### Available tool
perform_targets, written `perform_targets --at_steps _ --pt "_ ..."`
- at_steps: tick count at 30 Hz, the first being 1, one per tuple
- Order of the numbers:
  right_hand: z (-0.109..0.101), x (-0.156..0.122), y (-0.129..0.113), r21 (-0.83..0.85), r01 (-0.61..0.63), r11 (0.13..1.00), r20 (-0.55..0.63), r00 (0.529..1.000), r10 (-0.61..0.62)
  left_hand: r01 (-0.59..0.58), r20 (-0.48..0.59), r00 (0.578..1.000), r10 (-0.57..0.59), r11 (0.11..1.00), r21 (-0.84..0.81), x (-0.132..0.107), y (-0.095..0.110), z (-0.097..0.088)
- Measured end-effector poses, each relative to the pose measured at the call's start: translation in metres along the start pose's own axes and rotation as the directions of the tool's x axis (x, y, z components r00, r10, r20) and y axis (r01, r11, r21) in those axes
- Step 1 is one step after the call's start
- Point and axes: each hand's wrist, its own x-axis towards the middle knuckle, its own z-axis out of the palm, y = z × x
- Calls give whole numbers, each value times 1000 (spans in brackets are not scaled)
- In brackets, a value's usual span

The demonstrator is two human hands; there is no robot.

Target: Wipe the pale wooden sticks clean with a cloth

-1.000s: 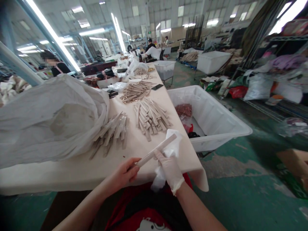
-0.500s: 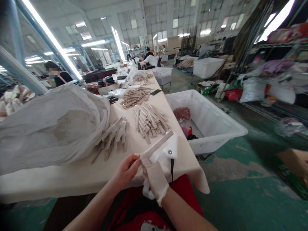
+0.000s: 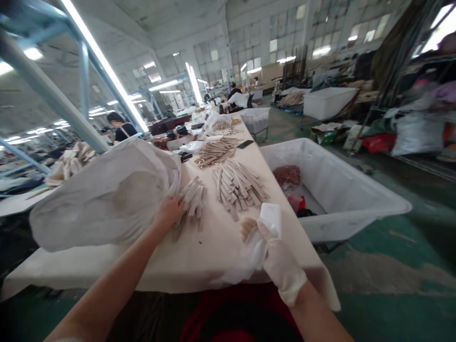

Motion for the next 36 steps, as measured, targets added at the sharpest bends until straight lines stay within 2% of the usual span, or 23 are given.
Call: perform_targets --at_steps 3,4,5,6,8,9,11,13,16,18,20,21,22,24,25,26,27,28,29,32,34,36 --pt "1 3 -5 48 18 999 9 1000 -19 -133 -82 988 127 989 -70 -25 29 -5" --pt "3 4 -5 50 19 999 11 1000 -20 -227 -63 974 219 961 -159 -38 42 -6" --pt "4 5 -4 44 19 999 13 1000 -20 -306 5 947 322 906 -291 -51 56 -5" --pt "6 6 -3 33 24 999 13 1000 -24 -334 115 897 426 826 -454 -64 70 -4" --pt "6 7 0 0 46 999 11 999 -46 -224 288 789 542 690 -688 -88 96 0" --pt "5 7 1 -28 64 998 4 998 -64 -178 317 765 561 657 -733 -97 106 2" --pt "0 5 0 -104 100 990 -26 994 -103 -125 329 768 549 633 -764 -107 117 3" --pt "-5 3 -1 -194 112 975 -60 990 -126 -102 332 780 531 631 -769 -107 119 0" --pt "-8 0 -2 -258 103 960 -94 987 -132 -55 395 741 543 635 -771 -101 115 -4" --pt "-6 0 -2 -251 89 964 -110 987 -120 -10 429 736 524 642 -767 -101 115 0" --pt "-4 0 -2 -245 77 966 -128 986 -111 116 479 725 495 597 -794 -105 117 10" --pt "-4 1 -3 -253 77 965 -136 984 -114 210 517 693 503 544 -812 -109 118 15" --pt "-5 1 -4 -263 88 961 -143 981 -129 311 556 636 535 482 -819 -113 119 20" --pt "-7 1 -6 -299 138 944 -152 970 -190 482 610 491 622 390 -785 -120 118 25" --pt "-8 0 -7 -330 176 928 -154 959 -236 538 629 432 647 374 -755 -121 116 24" --pt "-10 -1 -8 -366 211 906 -154 947 -283 577 646 397 652 370 -728 -122 114 20" --pt "-11 -1 -9 -396 231 889 -153 938 -312 607 661 389 642 361 -708 -120 111 14" --pt "-13 -2 -8 -409 224 885 -150 940 -307 630 668 407 623 338 -699 -118 109 6" --pt "-14 -3 -7 -400 194 896 -148 951 -272 644 665 445 600 302 -703 -114 109 -2" --pt "-18 -6 3 -266 45 963 -146 985 -87 615 593 593 545 168 -770 -101 115 -23" --pt "-17 -10 12 -178 -18 984 -109 994 -2 550 518 682 516 104 -829 -93 125 -25" --pt "-12 -17 19 -135 -69 988 -41 997 64 446 441 757 481 113 -888 -87 138 -17"
